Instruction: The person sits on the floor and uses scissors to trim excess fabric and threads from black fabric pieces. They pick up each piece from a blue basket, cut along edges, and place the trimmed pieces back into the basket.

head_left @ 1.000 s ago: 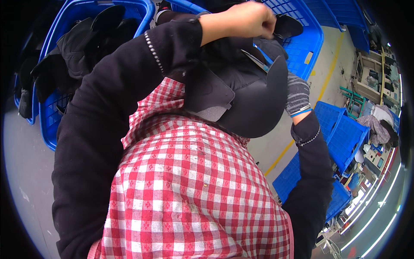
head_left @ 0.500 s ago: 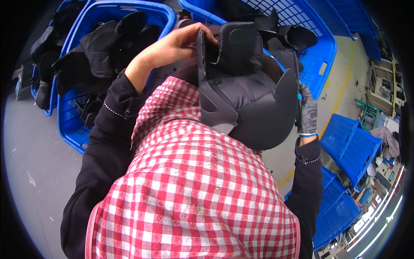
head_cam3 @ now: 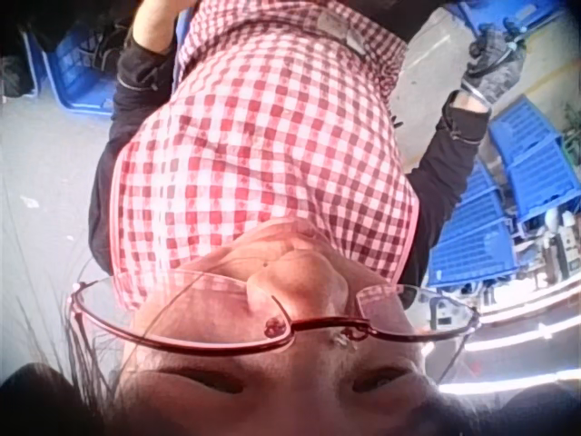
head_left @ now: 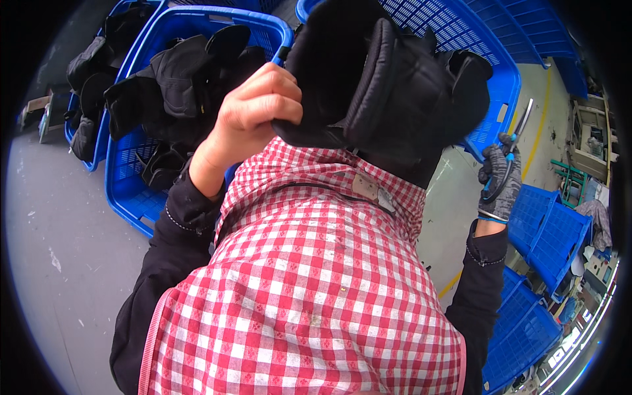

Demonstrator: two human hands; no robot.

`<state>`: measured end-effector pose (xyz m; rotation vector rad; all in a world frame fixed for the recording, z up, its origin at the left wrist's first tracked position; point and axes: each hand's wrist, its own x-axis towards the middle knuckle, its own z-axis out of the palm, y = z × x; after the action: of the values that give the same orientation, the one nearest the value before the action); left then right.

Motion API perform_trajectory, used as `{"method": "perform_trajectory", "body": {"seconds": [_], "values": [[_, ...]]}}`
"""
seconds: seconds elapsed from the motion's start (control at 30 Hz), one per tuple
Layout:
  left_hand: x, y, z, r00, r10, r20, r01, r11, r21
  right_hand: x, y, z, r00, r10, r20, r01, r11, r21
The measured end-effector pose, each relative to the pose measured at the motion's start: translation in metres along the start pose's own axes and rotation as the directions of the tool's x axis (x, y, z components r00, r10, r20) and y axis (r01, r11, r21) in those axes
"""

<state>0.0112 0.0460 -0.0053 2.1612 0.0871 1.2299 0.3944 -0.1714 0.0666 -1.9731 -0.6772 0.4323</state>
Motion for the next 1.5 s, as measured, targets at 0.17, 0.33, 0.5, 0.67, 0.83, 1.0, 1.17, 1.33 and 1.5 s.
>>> {"method": "perform_trajectory", "body": {"seconds": [0.17, 0.33, 0.5, 0.67, 0.83, 1.0, 1.17, 1.33, 1.5], "values": [[0.000, 0.009, 0.012, 0.994, 0.050, -0.093, -0.031, 0.981, 0.193, -0.008, -0.013, 0.005, 0.999, -0.010, -0.038, 0.012, 0.999, 0.031], [-0.008, 0.007, 0.021, 0.994, 0.019, -0.108, 0.008, 0.970, 0.242, -0.018, 0.000, 0.018, 0.999, -0.011, 0.038, 0.010, 1.000, 0.026], [-0.018, 0.002, 0.024, 0.926, -0.269, -0.263, 0.282, 0.959, 0.012, -0.023, 0.015, 0.035, 0.987, 0.127, 0.103, -0.139, 0.983, 0.120], [-0.036, 0.000, 0.005, 0.860, -0.385, -0.334, 0.437, 0.894, 0.098, -0.026, 0.019, 0.053, 0.972, 0.086, 0.217, -0.130, 0.972, 0.196], [-0.100, 0.061, -0.084, 0.723, -0.520, -0.456, 0.688, 0.603, 0.403, -0.003, 0.006, 0.081, 0.963, -0.016, 0.269, -0.115, 0.877, 0.466], [-0.135, 0.113, -0.161, 0.065, -0.764, -0.642, 0.492, -0.535, 0.687, 0.050, 0.003, 0.113, 0.983, -0.093, 0.156, -0.073, 0.582, 0.810], [-0.022, 0.015, -0.125, 0.752, -0.586, -0.300, 0.489, 0.191, 0.851, 0.074, 0.013, 0.132, 0.976, 0.112, 0.189, -0.208, 0.191, 0.959], [0.139, -0.151, -0.023, 0.859, -0.446, 0.251, 0.208, 0.751, 0.626, 0.038, 0.004, 0.125, 0.953, 0.082, 0.292, -0.281, -0.119, 0.952], [0.229, -0.269, 0.109, 0.550, -0.476, 0.687, -0.019, 0.814, 0.580, -0.053, -0.035, 0.100, 0.900, 0.291, 0.324, -0.327, -0.042, 0.944]]}}
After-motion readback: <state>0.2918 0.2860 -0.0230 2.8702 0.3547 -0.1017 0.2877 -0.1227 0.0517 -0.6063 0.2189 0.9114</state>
